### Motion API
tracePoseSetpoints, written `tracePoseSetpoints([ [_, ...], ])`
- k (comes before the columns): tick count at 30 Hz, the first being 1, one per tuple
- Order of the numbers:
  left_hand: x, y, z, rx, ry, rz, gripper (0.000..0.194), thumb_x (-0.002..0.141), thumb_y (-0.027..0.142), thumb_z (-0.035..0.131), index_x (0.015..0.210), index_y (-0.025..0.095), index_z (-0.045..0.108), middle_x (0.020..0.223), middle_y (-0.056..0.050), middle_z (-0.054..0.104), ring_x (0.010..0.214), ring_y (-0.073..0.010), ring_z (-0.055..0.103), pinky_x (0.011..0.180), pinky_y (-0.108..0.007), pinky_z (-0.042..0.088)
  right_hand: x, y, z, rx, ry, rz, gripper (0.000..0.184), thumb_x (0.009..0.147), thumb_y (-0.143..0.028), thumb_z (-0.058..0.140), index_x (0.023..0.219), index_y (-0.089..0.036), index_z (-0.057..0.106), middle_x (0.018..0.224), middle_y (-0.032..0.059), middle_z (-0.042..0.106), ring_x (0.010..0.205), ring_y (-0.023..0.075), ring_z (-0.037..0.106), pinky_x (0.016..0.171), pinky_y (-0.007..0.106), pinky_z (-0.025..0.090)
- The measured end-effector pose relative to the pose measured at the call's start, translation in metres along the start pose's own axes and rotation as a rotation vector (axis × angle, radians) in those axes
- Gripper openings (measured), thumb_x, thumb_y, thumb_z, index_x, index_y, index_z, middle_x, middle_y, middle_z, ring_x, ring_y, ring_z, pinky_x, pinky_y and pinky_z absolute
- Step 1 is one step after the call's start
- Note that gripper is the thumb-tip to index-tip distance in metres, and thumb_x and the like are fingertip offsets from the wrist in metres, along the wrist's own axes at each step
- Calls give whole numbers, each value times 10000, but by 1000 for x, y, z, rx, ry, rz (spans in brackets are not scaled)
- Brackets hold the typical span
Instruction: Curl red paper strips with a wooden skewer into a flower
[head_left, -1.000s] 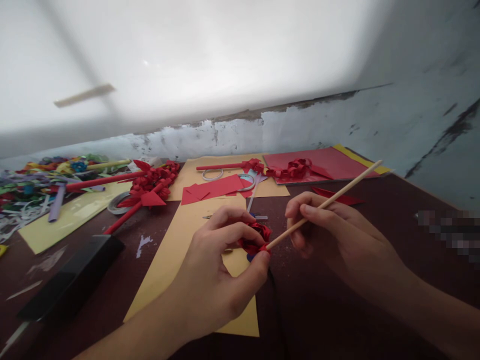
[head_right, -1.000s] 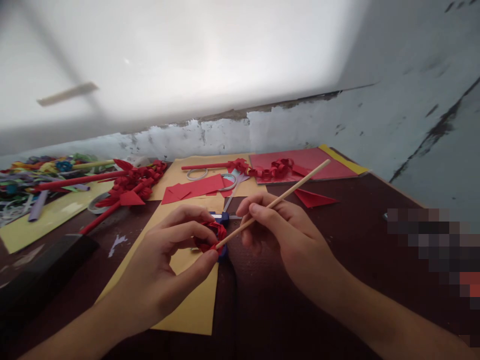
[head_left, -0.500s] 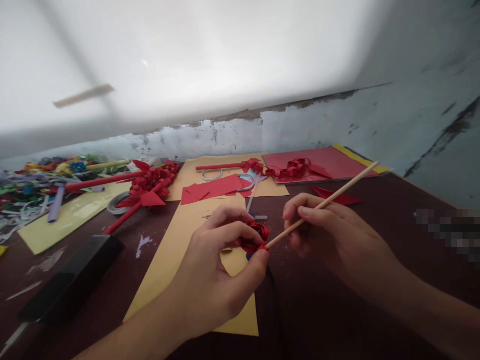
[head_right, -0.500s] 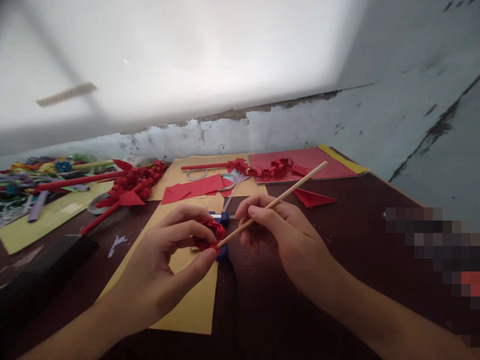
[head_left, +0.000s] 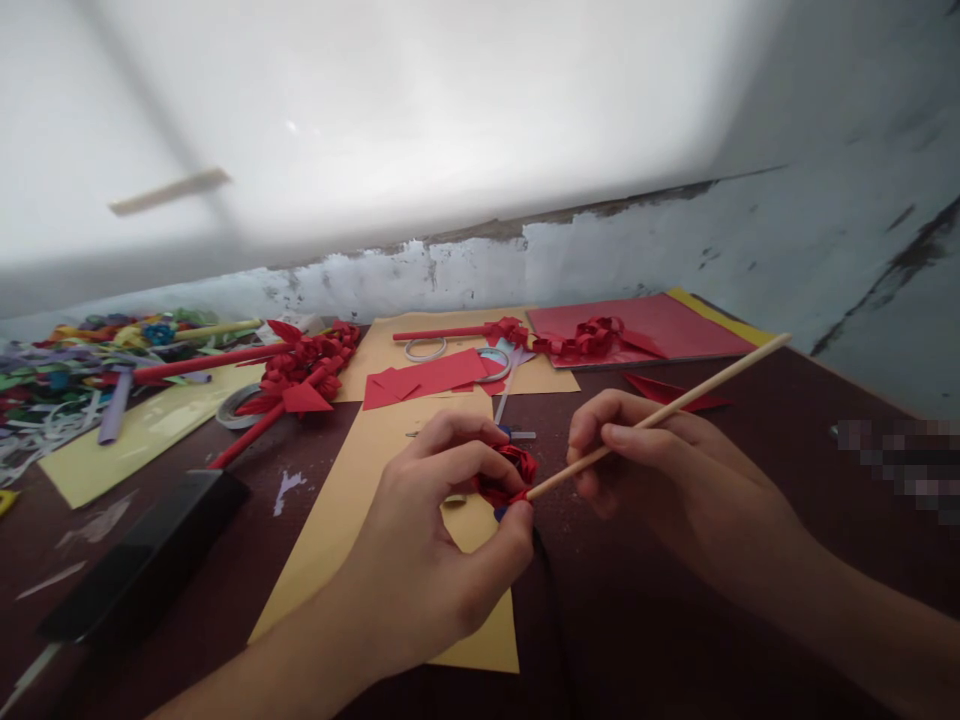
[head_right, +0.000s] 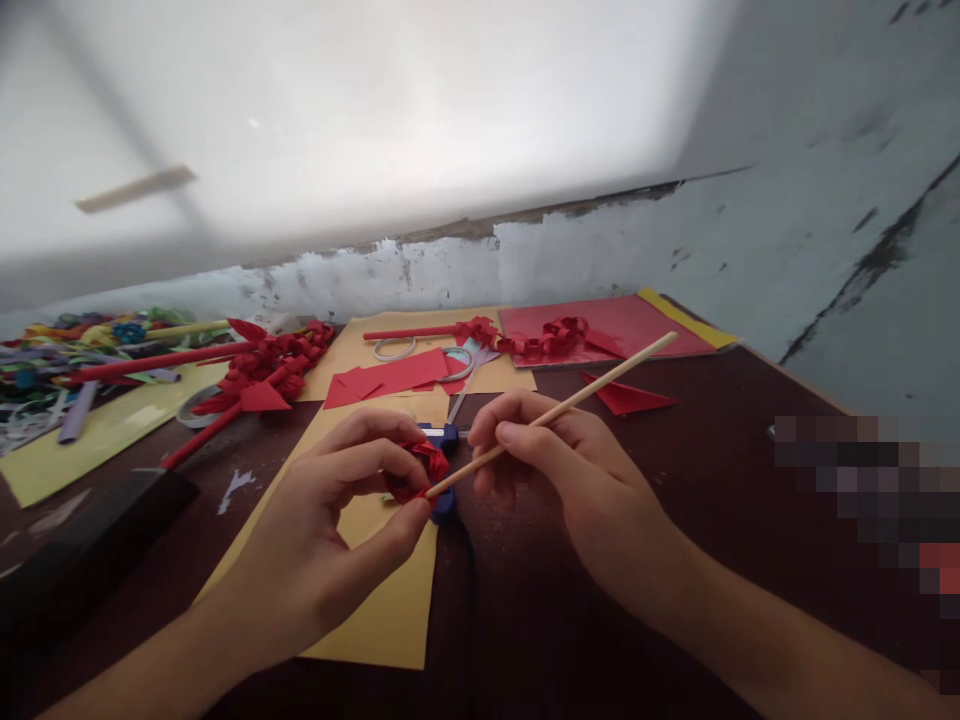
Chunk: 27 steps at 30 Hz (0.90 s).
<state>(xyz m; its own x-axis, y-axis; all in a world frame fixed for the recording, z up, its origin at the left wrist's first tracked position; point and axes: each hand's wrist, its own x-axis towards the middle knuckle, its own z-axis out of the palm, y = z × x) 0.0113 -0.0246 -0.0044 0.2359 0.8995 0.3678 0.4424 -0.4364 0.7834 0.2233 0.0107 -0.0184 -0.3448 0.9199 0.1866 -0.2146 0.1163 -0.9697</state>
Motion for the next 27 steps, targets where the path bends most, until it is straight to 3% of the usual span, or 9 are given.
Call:
tracePoseSetpoints([
  [14,-1,-1,1,-33,31,-9,125,771,76,689,754,198,709,1061,-39,673,1042,-202,697,781,-256,612,1,5,-2,125,-78,70,128,959,-239,609,887,-213,712,786,8,633,677,128,569,650,225,486],
  [22,-2,-3,0,-55,19,-9,127,780,71,692,762,197,703,1059,-34,668,1051,-186,684,794,-233,614,3,6,-2,136,-112,47,143,955,-217,594,892,-214,723,802,19,646,710,142,575,663,234,500],
  [27,-1,-3,0,-70,-6,-7,115,810,94,699,831,204,723,1109,-30,657,1000,-168,684,804,-251,624,4,4,-2,136,-68,12,163,940,-213,600,841,-212,729,766,26,638,665,149,587,621,250,500],
])
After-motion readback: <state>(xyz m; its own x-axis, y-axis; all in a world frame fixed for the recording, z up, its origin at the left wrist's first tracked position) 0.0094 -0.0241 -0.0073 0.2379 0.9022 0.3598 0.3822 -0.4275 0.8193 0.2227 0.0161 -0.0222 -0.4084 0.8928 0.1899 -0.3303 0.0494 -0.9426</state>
